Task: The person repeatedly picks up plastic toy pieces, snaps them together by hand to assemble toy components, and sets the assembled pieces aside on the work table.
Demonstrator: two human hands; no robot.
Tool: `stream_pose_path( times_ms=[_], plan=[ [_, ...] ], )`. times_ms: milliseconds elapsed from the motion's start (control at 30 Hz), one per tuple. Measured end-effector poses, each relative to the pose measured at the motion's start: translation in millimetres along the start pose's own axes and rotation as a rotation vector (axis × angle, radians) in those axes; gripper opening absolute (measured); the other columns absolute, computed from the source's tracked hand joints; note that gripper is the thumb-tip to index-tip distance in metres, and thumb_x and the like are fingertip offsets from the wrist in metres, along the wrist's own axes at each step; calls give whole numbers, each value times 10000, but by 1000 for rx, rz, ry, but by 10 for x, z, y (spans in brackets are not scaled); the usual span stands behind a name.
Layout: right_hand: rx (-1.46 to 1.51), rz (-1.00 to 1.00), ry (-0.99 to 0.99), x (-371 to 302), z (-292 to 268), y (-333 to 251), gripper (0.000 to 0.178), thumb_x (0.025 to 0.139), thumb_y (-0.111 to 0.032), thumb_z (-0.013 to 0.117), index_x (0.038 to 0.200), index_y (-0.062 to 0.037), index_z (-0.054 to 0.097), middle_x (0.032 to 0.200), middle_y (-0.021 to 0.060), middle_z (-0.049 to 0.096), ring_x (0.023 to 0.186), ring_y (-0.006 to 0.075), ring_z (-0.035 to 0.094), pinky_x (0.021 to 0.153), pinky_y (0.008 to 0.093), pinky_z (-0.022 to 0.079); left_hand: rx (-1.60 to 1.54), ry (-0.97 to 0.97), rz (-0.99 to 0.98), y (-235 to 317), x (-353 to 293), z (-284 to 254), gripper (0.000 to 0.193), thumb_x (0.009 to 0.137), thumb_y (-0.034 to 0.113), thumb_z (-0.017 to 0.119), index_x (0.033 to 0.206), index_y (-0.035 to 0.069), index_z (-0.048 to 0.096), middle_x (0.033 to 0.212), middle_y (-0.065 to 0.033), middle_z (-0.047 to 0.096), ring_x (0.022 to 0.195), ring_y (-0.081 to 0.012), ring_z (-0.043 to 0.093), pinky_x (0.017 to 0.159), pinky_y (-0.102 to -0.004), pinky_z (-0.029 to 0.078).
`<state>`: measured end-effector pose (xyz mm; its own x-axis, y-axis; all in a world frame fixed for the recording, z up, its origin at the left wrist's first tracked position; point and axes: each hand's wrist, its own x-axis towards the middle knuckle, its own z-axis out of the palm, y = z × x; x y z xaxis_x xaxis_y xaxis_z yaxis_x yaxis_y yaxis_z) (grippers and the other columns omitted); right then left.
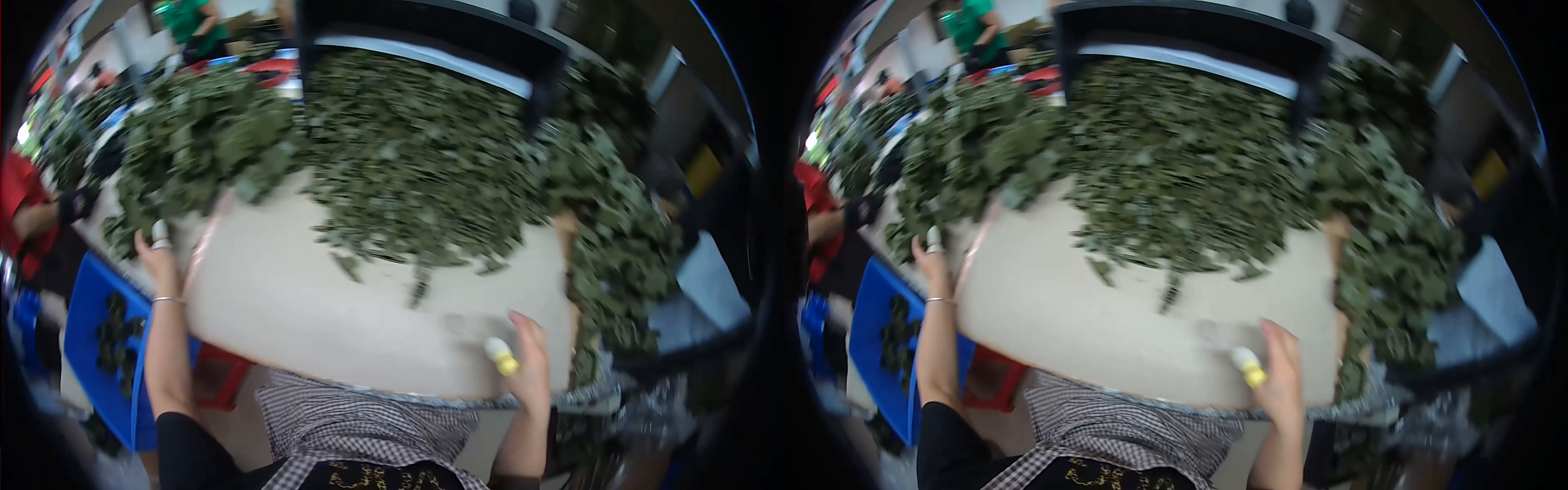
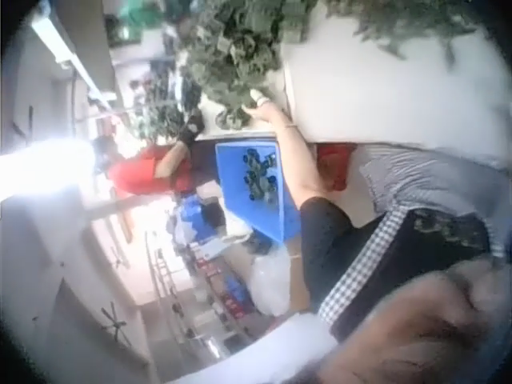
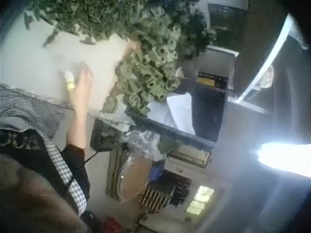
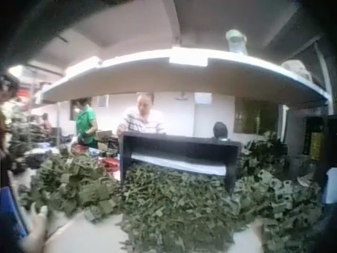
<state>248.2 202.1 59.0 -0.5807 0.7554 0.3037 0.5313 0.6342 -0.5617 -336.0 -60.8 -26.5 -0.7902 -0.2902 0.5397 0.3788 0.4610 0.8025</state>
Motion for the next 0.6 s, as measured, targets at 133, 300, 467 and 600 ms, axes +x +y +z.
stream_pose_path(
  times_ms=[133, 300, 467, 600],
  plan=[
    [-39, 39, -33, 37, -104, 33, 549, 688, -45, 676, 1194, -10, 468, 1186, 185, 479, 1102, 342, 449, 938, 389, 374, 441, -140, -146, -342, 326, 294, 599, 775, 343, 601, 1313, 179, 395, 1015, -270, 585, 950, -399, 567, 787, -424, 448],
    [-380, 217, 286, 233, -227, 534, 726, 686, -122, 712, 1297, -25, 334, 1279, 219, 361, 1152, 380, 366, 966, 432, 318, 478, -37, -310, -575, 542, 472, 916, 642, 589, 669, 1307, 40, 362, 1280, -222, 427, 1191, -368, 391, 998, -424, 308],
    [-712, 491, 469, 680, -390, 1220, 822, 697, -234, 718, 1338, -38, 243, 1273, 234, 354, 1168, 385, 335, 966, 448, 292, 394, 147, -109, -389, 257, 296, 868, 705, 536, 651, 1317, 9, 329, 1348, -209, 344, 1245, -334, 324, 1034, -416, 244],
    [-479, 662, 420, 724, -440, 1439, 759, 714, -253, 706, 1310, -26, 293, 1212, 215, 417, 1085, 374, 407, 908, 437, 346, -113, -114, 105, 168, -291, 144, 635, 852, 368, 548, 1324, 12, 315, 1372, -176, 319, 1252, -274, 323, 1036, -370, 233]
  ],
)
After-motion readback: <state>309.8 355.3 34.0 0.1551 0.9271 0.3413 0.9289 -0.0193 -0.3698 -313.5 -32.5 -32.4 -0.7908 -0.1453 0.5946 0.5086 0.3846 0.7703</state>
